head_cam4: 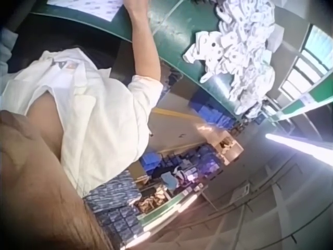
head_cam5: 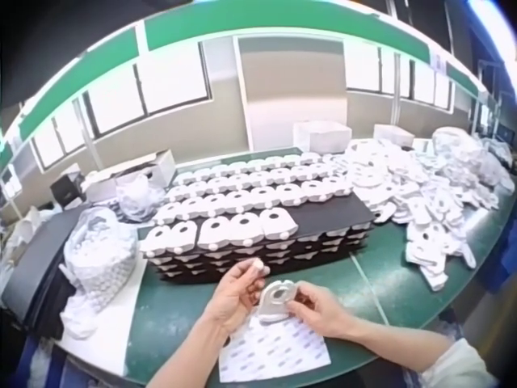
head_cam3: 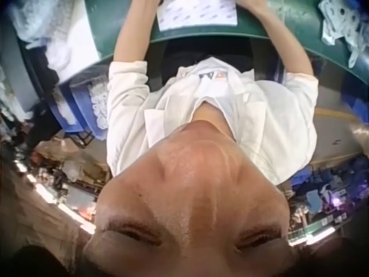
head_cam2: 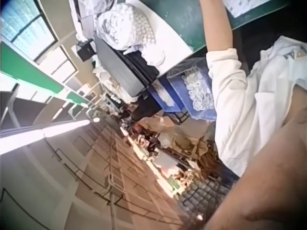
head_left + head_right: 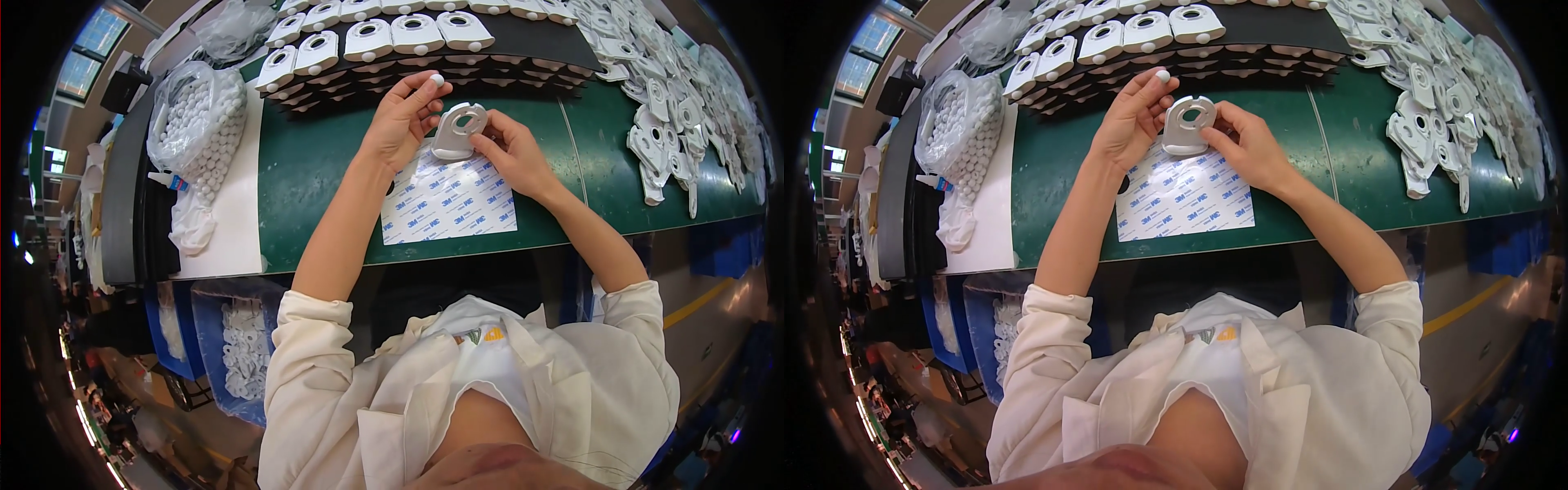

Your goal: Assembling white plastic components onto circular bases and organizing them on a tray.

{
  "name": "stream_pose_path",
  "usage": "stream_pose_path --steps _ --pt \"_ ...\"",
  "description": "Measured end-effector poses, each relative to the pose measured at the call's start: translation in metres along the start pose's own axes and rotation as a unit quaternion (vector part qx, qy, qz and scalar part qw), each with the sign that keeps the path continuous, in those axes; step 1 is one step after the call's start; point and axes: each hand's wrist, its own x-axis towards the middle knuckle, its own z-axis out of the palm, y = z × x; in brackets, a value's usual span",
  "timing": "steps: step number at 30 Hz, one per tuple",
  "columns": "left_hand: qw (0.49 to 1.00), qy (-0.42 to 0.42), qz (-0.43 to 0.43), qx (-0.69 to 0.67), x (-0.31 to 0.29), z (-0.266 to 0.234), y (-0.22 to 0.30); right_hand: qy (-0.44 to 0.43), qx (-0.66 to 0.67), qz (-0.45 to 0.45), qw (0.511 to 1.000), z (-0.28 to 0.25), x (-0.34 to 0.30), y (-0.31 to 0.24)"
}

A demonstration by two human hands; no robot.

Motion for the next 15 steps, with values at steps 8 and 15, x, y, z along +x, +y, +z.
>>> stream_pose_path --steps 8,15 --pt "1.000 0.004 -0.005 -0.014 -0.003 0.003 0.002 0.028 -0.062 -0.036 0.997 0.000 -0.002 -0.001" --pt "1.000 -0.002 -0.005 -0.025 -0.002 0.001 0.003 0.026 -0.142 -0.087 0.986 0.005 -0.006 -0.010"
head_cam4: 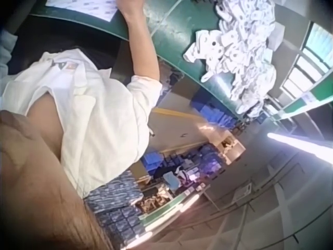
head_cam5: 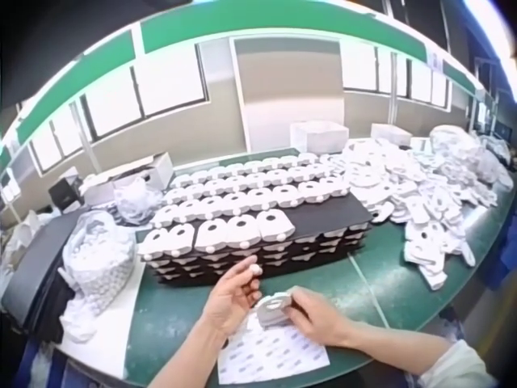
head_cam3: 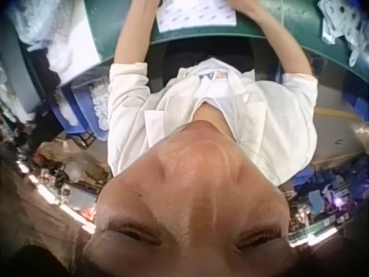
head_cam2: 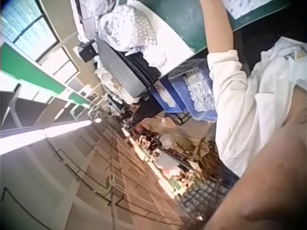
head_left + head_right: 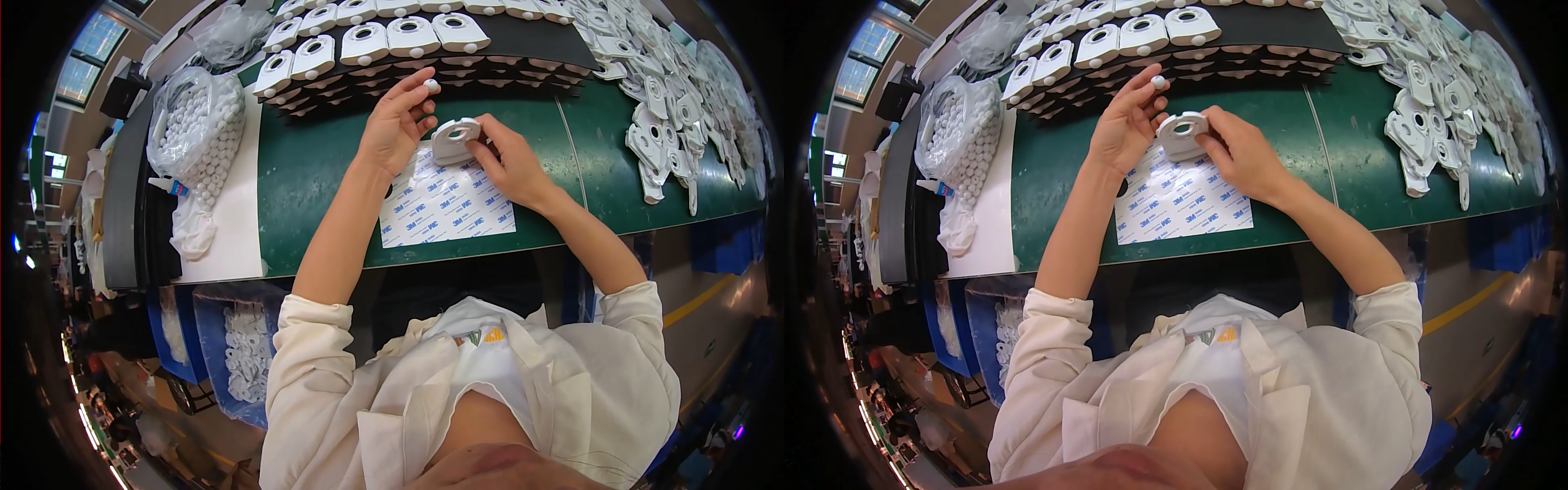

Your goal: Assembling white plastic components onto circular bases and organizing them on a tray.

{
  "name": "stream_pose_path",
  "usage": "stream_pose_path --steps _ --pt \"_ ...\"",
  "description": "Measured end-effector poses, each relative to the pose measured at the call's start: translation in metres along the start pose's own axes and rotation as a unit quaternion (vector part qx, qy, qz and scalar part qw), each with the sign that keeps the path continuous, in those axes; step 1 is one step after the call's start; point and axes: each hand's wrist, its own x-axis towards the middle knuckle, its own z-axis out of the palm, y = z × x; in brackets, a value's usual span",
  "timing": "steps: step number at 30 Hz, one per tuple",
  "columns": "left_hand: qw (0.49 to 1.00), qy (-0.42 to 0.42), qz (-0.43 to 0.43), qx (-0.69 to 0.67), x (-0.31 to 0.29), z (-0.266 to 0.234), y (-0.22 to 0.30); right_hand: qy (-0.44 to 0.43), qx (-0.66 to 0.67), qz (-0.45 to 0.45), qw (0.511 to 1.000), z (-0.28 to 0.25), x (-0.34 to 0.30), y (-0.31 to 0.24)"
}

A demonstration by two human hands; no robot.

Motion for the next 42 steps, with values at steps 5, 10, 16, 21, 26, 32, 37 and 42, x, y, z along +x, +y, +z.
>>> stream_pose_path --steps 5,10,16,21,26,32,37,42 --pt "0.999 -0.012 0.010 0.049 0.002 -0.006 -0.003 0.009 -0.090 -0.080 0.993 0.007 0.001 -0.004" --pt "0.998 0.006 0.005 0.067 0.003 -0.005 -0.005 0.021 0.148 0.046 0.988 0.002 0.001 0.006" --pt "0.984 -0.003 0.034 0.175 -0.005 0.008 -0.006 0.097 0.479 0.136 0.862 -0.013 0.009 0.019" --pt "0.969 -0.039 0.063 0.234 -0.007 0.012 -0.009 0.077 0.538 0.135 0.829 -0.016 0.008 0.023" --pt "0.969 -0.037 0.057 0.239 -0.007 0.014 -0.010 0.076 0.522 0.141 0.838 -0.016 0.008 0.021" --pt "0.952 -0.033 0.078 0.294 -0.010 0.019 -0.009 0.084 0.493 0.158 0.851 -0.015 0.009 0.010" --pt "0.933 -0.051 0.085 0.345 -0.011 0.018 -0.009 0.011 0.475 0.133 0.870 -0.021 0.007 0.012" --pt "0.918 -0.093 0.147 0.357 -0.007 0.015 -0.012 0.024 0.416 0.108 0.902 -0.028 0.008 0.008"
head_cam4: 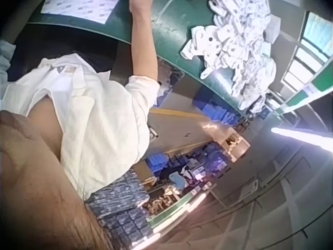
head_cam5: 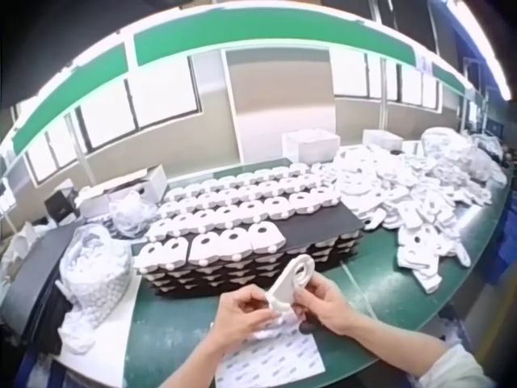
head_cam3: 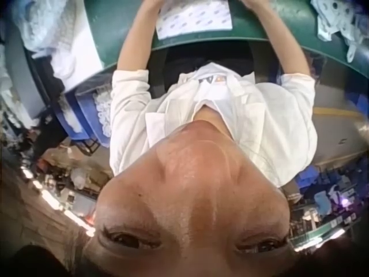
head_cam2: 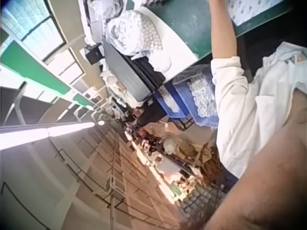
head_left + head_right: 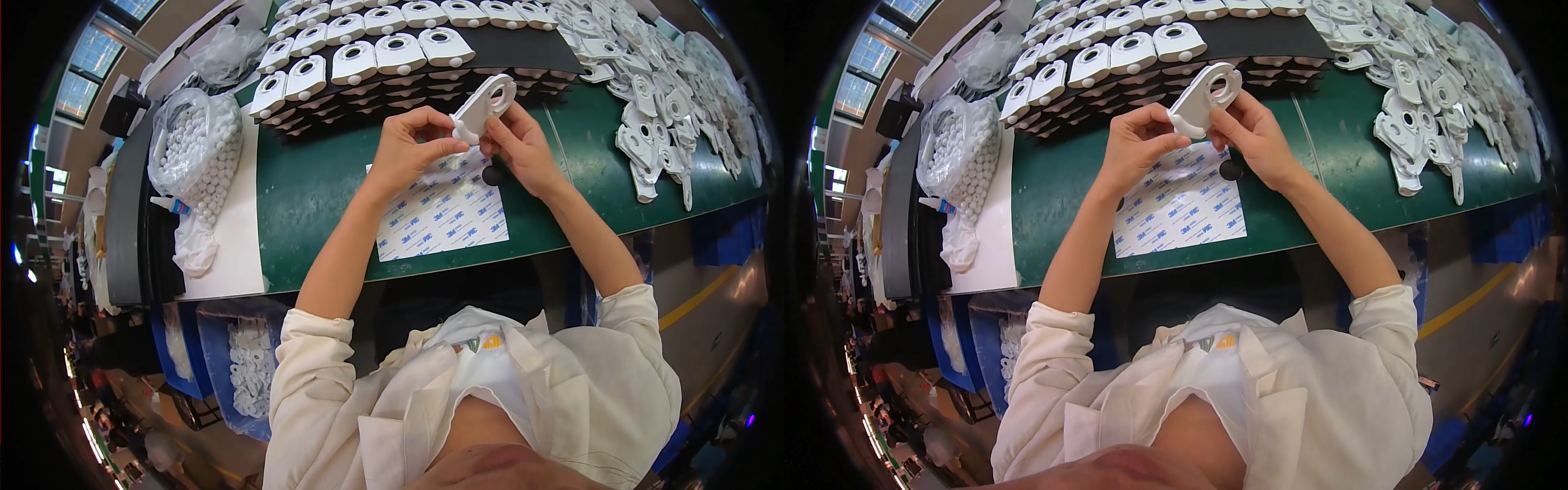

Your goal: Assembling white plastic components onto circular bases and organizing them on a tray.

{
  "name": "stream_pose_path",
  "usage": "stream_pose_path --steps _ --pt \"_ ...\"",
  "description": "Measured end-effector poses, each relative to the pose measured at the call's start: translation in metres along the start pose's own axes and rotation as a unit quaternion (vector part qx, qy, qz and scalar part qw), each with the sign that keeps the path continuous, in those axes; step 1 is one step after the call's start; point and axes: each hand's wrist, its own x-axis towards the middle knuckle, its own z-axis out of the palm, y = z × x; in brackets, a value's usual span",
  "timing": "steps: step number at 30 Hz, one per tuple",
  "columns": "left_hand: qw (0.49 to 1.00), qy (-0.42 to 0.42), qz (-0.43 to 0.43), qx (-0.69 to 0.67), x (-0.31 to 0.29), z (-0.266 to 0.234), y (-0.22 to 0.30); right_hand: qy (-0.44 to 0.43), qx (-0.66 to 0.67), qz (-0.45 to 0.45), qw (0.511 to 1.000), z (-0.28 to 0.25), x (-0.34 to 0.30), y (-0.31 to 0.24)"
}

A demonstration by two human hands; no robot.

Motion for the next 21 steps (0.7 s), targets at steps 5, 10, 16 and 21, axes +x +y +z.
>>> stream_pose_path --steps 5,10,16,21 --pt "0.997 0.041 -0.023 -0.065 0.002 -0.007 0.002 0.030 -0.170 -0.157 0.972 -0.002 0.026 -0.036" --pt "0.993 0.120 0.002 -0.016 0.006 -0.007 0.006 0.166 -0.318 -0.137 0.923 -0.046 0.065 -0.080" --pt "0.987 0.158 -0.022 -0.005 0.008 -0.012 -0.002 0.133 -0.450 -0.072 0.880 -0.061 0.095 -0.079" --pt "0.986 0.164 -0.021 -0.011 0.009 -0.014 -0.003 0.156 -0.503 -0.089 0.845 -0.064 0.109 -0.068"
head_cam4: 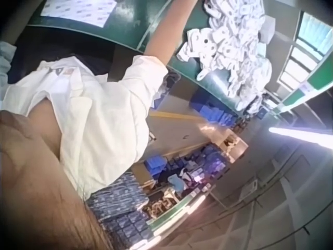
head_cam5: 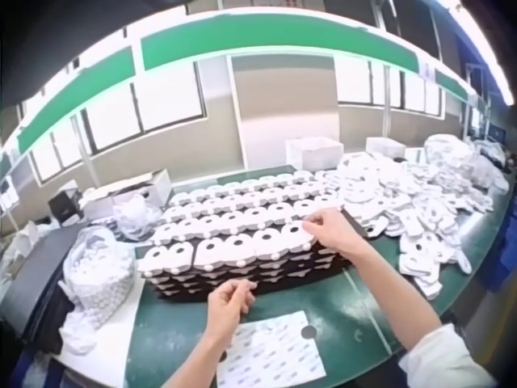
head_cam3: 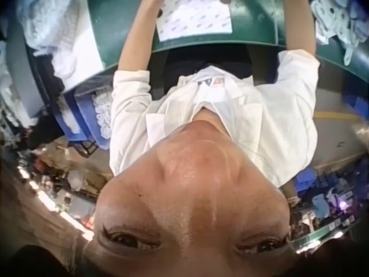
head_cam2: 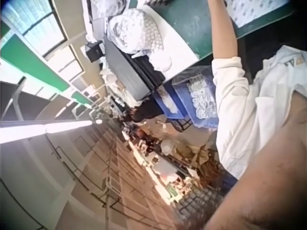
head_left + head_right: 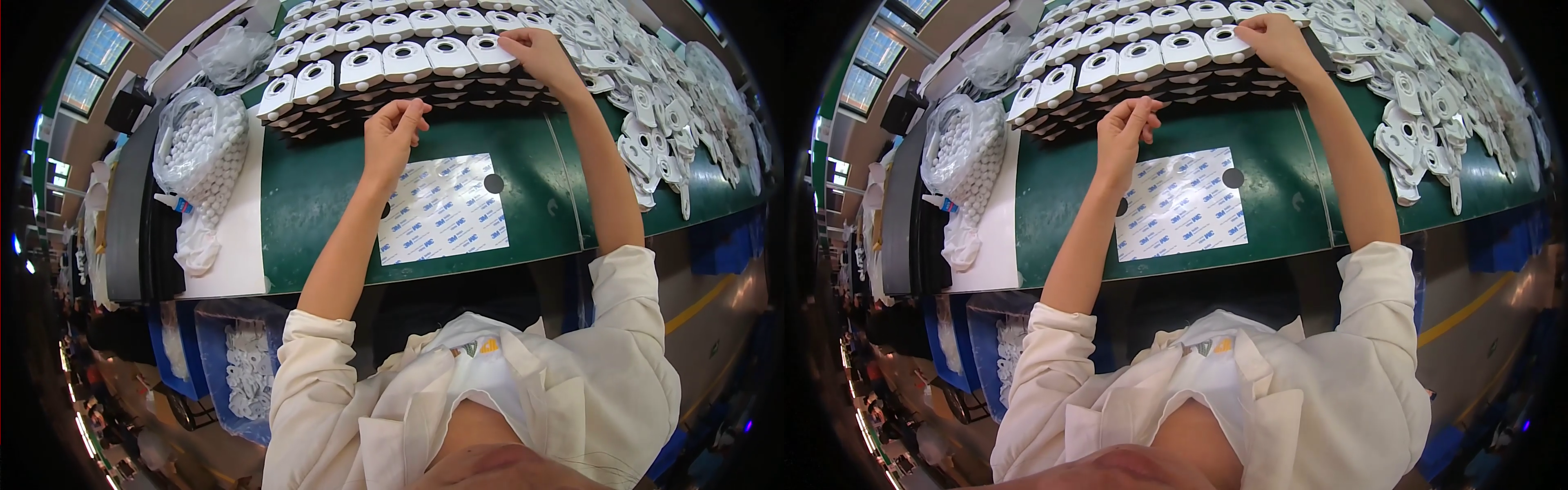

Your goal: Assembling white plastic components onto circular bases and organizing them on a tray.

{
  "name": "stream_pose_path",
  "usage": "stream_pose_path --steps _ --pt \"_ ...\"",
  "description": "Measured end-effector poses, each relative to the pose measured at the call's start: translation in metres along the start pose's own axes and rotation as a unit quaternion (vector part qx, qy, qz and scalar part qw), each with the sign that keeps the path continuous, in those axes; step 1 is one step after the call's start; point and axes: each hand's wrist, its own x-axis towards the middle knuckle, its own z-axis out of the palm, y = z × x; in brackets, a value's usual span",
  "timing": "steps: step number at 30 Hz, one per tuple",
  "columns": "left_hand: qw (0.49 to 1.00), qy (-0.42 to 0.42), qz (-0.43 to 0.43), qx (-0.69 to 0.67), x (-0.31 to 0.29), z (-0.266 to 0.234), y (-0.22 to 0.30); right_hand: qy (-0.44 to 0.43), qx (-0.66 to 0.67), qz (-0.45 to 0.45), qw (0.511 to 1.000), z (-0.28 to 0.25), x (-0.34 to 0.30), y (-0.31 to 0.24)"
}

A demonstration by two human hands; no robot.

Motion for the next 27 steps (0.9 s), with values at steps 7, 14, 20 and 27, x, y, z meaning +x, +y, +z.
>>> stream_pose_path --steps 7,14,20,27 --pt "1.000 0.005 0.011 0.009 -0.002 0.000 0.001 0.133 -0.027 -0.066 0.988 0.000 -0.040 -0.006" --pt "0.999 0.037 0.033 -0.009 -0.003 0.001 0.007 0.333 -0.336 -0.167 0.865 -0.051 -0.128 0.045" --pt "0.945 0.207 0.253 -0.006 0.001 -0.017 0.030 0.266 -0.546 0.082 0.790 -0.069 -0.186 0.082" --pt "0.783 0.441 0.395 0.189 0.021 -0.119 0.068 0.253 -0.375 -0.005 0.892 -0.070 -0.183 0.080"
